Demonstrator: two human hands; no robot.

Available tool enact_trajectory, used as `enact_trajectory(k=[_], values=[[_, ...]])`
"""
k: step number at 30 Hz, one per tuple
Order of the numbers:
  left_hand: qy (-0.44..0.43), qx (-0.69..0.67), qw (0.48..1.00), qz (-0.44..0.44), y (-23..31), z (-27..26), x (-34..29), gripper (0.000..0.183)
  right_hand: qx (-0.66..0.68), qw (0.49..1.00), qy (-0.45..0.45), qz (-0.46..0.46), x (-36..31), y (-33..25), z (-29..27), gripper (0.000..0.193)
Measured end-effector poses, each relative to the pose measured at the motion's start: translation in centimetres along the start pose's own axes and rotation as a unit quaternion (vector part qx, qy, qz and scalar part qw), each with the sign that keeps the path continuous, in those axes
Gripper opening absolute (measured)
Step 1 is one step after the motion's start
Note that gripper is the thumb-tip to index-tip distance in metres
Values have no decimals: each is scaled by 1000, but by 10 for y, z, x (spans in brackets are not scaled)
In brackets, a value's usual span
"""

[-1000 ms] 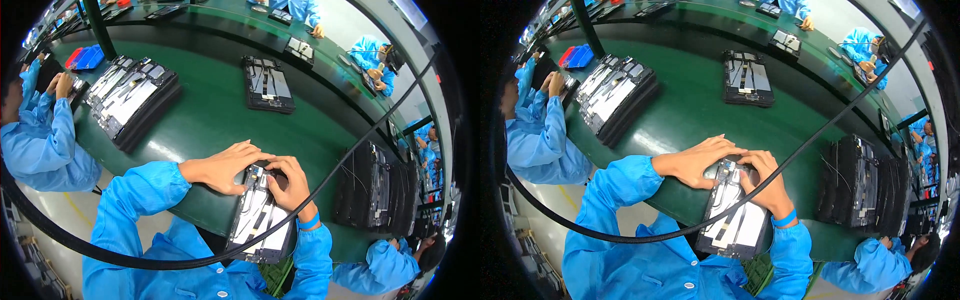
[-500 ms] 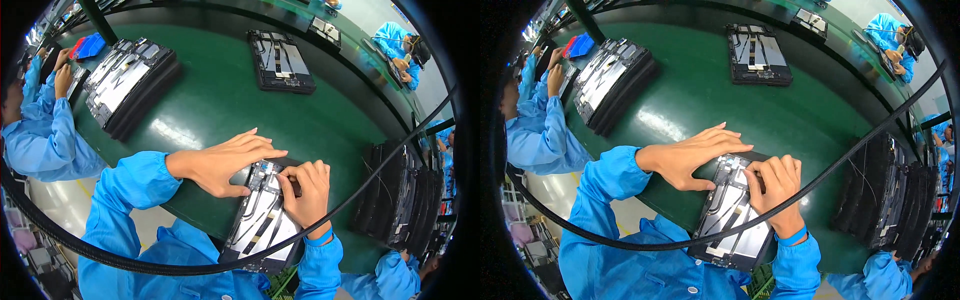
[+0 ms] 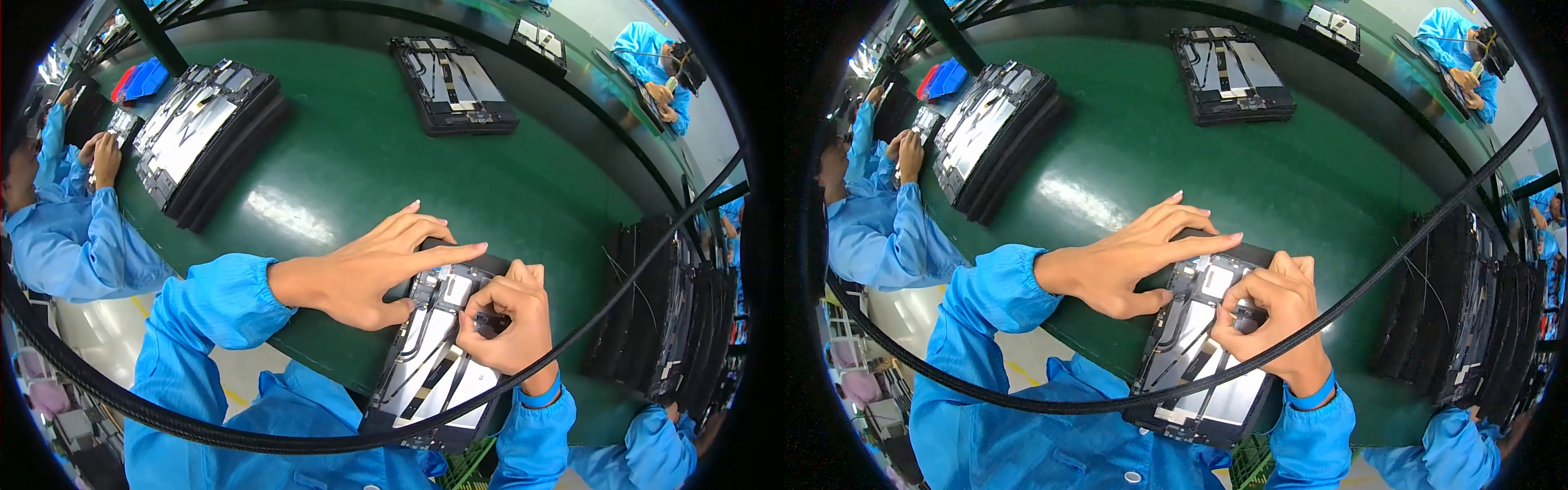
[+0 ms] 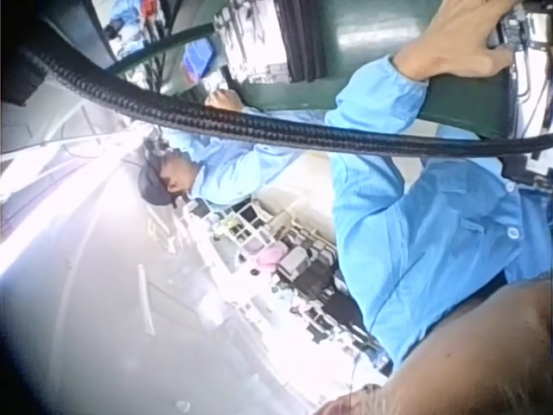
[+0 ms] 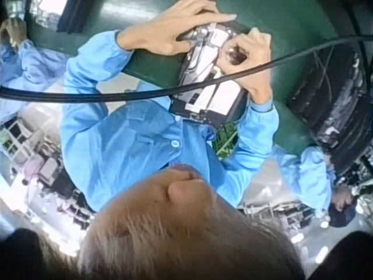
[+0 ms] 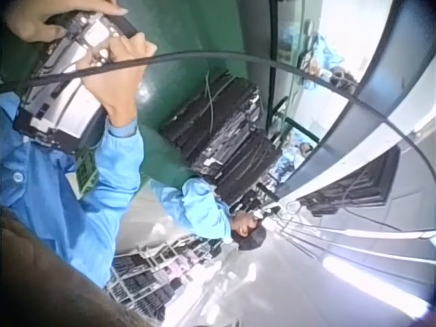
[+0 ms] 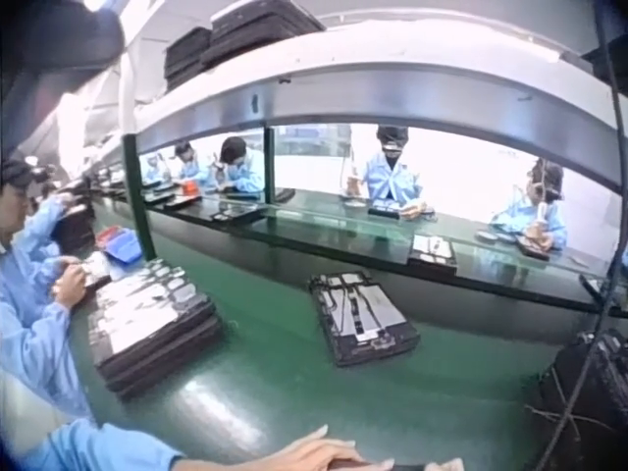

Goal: The person assembles an electronic device by hand, connecting electronic components and a ribbon cable to a tablet screen and device housing.

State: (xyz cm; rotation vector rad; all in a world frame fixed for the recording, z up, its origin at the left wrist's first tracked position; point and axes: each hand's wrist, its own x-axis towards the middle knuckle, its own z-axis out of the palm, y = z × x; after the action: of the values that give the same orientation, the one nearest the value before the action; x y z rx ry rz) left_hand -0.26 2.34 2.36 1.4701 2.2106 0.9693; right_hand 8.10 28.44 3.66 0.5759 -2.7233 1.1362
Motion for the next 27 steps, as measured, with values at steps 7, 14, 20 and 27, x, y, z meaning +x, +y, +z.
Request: enact_trajectory(k=[7,14,20,27], values=[[27,-37,999,-15,1,6,-3,113,15,1000,-24,9,-1,3,0,13],[157,29,985,70,4,10,-7,70,9,998,51,27,-4,8,9,16],[154,126,950,242,-2,14,-10,32,2,997,70,36,-4,6,11,15],[90,64,962,251,4,17,-10,48,-12,996,80,27,-5,8,12,14]])
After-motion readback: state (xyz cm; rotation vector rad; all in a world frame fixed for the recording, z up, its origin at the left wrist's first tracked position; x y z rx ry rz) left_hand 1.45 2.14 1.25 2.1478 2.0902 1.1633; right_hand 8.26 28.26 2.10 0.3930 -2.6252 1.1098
